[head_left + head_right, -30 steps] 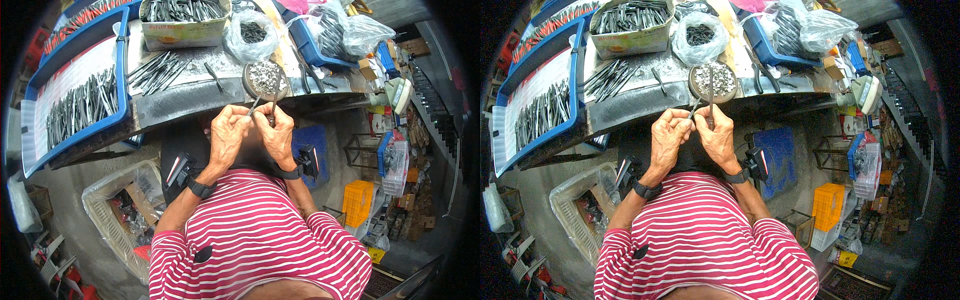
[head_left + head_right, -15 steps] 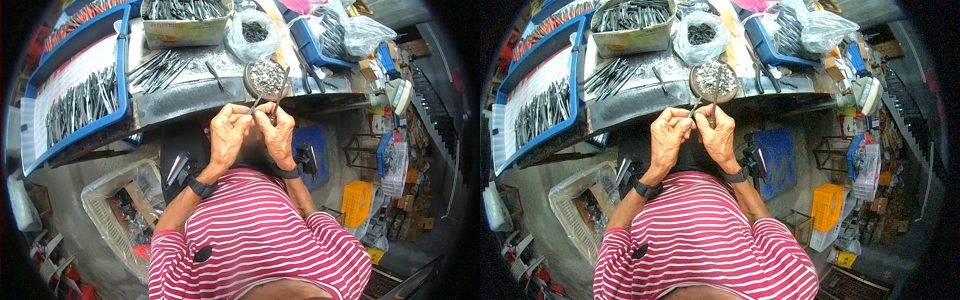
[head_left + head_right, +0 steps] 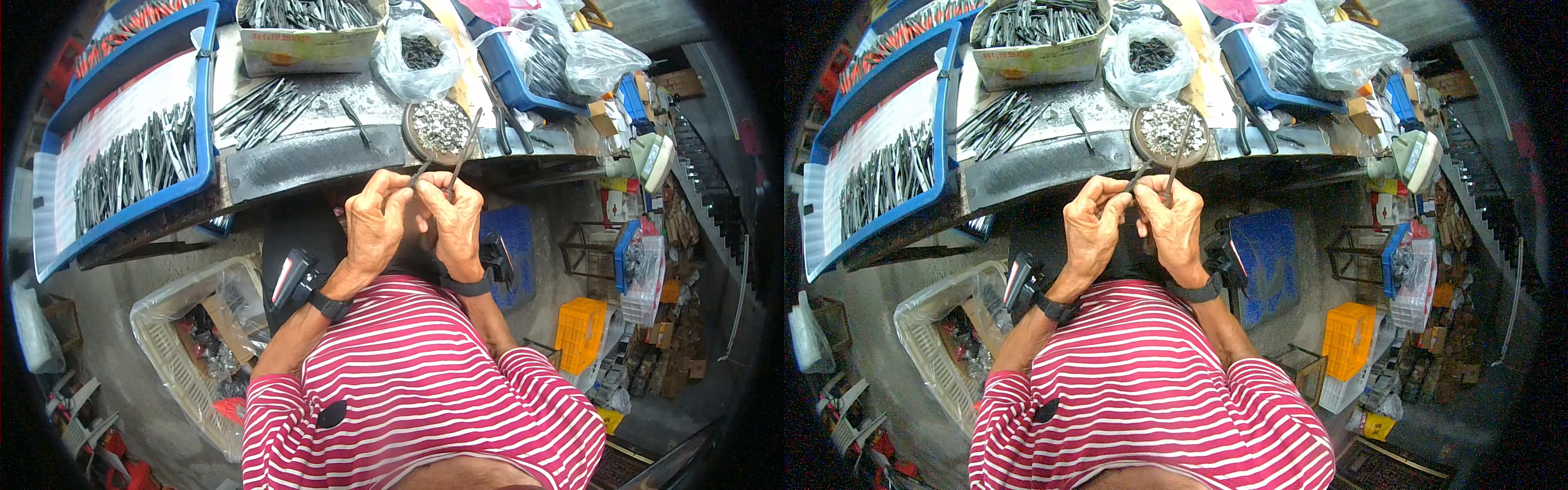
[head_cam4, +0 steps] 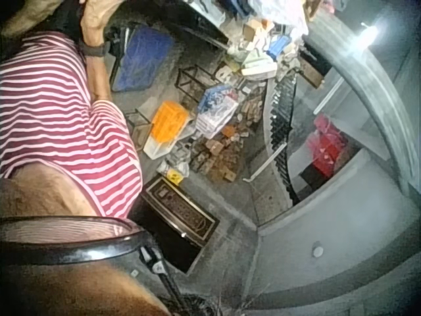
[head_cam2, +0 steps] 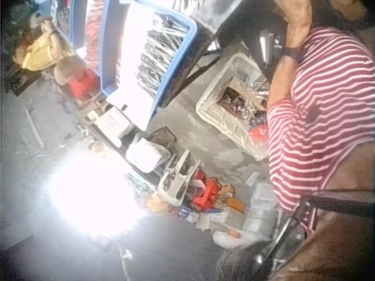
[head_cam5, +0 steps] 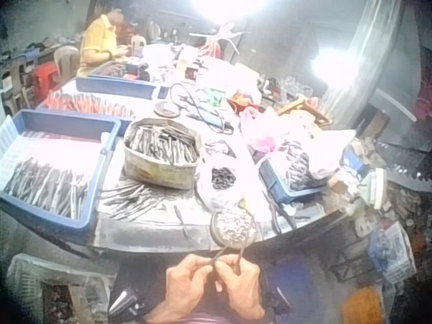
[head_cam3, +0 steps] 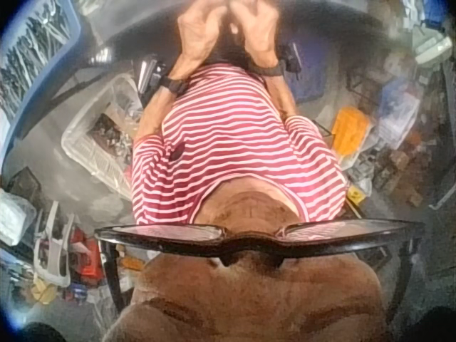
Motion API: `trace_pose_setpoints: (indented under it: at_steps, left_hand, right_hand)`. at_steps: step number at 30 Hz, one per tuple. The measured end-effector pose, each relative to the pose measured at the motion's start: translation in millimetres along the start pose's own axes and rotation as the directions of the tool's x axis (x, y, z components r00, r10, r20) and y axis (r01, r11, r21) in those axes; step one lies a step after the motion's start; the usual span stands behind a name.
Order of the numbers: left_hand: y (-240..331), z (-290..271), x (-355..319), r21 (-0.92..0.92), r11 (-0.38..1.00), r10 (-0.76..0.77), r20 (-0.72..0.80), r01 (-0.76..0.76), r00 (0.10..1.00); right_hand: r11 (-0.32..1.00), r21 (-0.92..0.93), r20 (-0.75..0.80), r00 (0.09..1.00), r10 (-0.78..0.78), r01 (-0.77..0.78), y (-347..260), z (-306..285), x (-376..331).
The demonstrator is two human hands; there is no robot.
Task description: The person repeatedly picks a metal rod and a small metal piece from containers on the table, joins them together by hand, and places the assembled fastener into a blue tray. The person continues this cycle throughout the clip.
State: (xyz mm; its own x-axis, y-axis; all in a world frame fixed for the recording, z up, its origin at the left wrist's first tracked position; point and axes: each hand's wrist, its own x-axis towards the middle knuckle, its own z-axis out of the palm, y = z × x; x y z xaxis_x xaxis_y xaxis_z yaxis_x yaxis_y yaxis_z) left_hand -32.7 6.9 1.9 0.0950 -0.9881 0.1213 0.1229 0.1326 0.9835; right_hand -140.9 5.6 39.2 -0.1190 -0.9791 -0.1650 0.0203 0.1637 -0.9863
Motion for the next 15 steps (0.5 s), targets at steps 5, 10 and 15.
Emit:
trace_pose_setpoints:
  at_steps: [5, 10, 15]
  left_hand:
    - [-4.5, -3.3, 4.0, -0.051, 0.998, -0.026, -0.063, 0.023, 0.998]
    - [-5.9, -9.7, 5.8, -0.184, 0.974, -0.141, -0.054, 0.129, 0.989]
    - [-0.2, -16.8, 8.0, -0.283, 0.943, -0.176, 0.021, 0.175, 0.984]
  right_hand:
    - [0.989, -0.107, 0.106, 0.99, -0.089, 0.1, -8.2, 8.3, -16.7]
    - [0.919, -0.315, 0.187, 0.965, -0.186, 0.238, -7.0, 13.1, -17.7]
    - [0.952, -0.257, 0.201, 0.973, -0.115, 0.165, -7.0, 9.7, -16.1]
